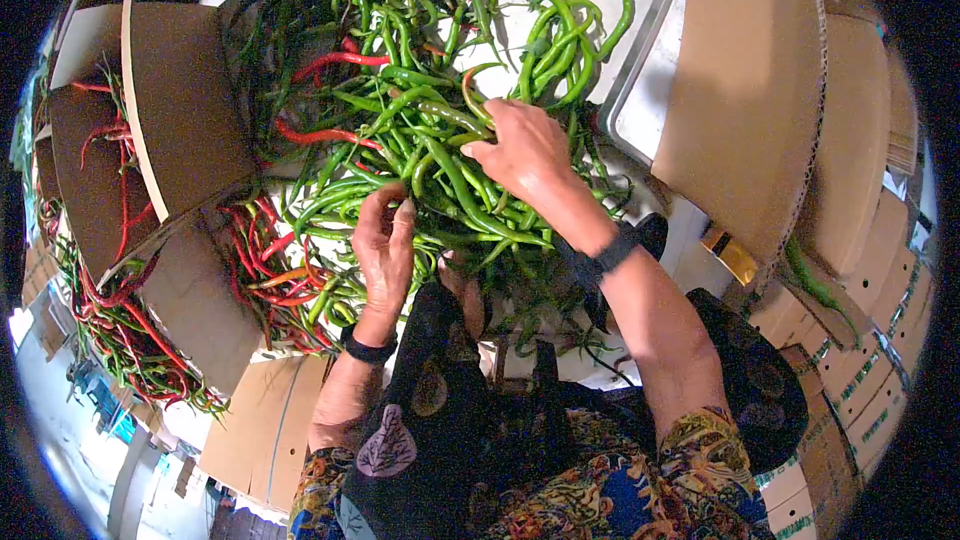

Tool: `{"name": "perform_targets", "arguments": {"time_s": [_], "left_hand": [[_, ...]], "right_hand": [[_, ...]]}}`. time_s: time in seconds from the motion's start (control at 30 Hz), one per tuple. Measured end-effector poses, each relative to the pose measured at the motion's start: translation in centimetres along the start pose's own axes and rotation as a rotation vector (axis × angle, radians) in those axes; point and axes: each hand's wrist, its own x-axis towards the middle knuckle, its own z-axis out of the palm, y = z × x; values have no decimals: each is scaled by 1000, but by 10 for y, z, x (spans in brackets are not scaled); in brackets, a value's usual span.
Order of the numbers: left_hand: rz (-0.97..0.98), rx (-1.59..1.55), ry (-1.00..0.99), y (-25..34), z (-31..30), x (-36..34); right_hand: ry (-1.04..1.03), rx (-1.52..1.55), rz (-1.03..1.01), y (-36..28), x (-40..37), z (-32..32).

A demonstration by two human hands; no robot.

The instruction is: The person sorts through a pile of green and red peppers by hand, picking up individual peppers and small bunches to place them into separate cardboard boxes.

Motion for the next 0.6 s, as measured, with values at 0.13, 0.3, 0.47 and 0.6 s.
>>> {"name": "perform_targets", "arguments": {"time_s": [0.13,0.3,0.47,0.6], "left_hand": [[108,324,3,10,10,12],[-212,-37,-10,38,0,13],[-202,-107,-3,26,-40,-11],[-357,-114,193,5,-107,-50]], "right_hand": [[-258,96,83,5,16,5],[-284,286,175,-2,-1,-71],[-303,563,380,27,-32,-79],[-145,799,511,49,-57,-73]]}}
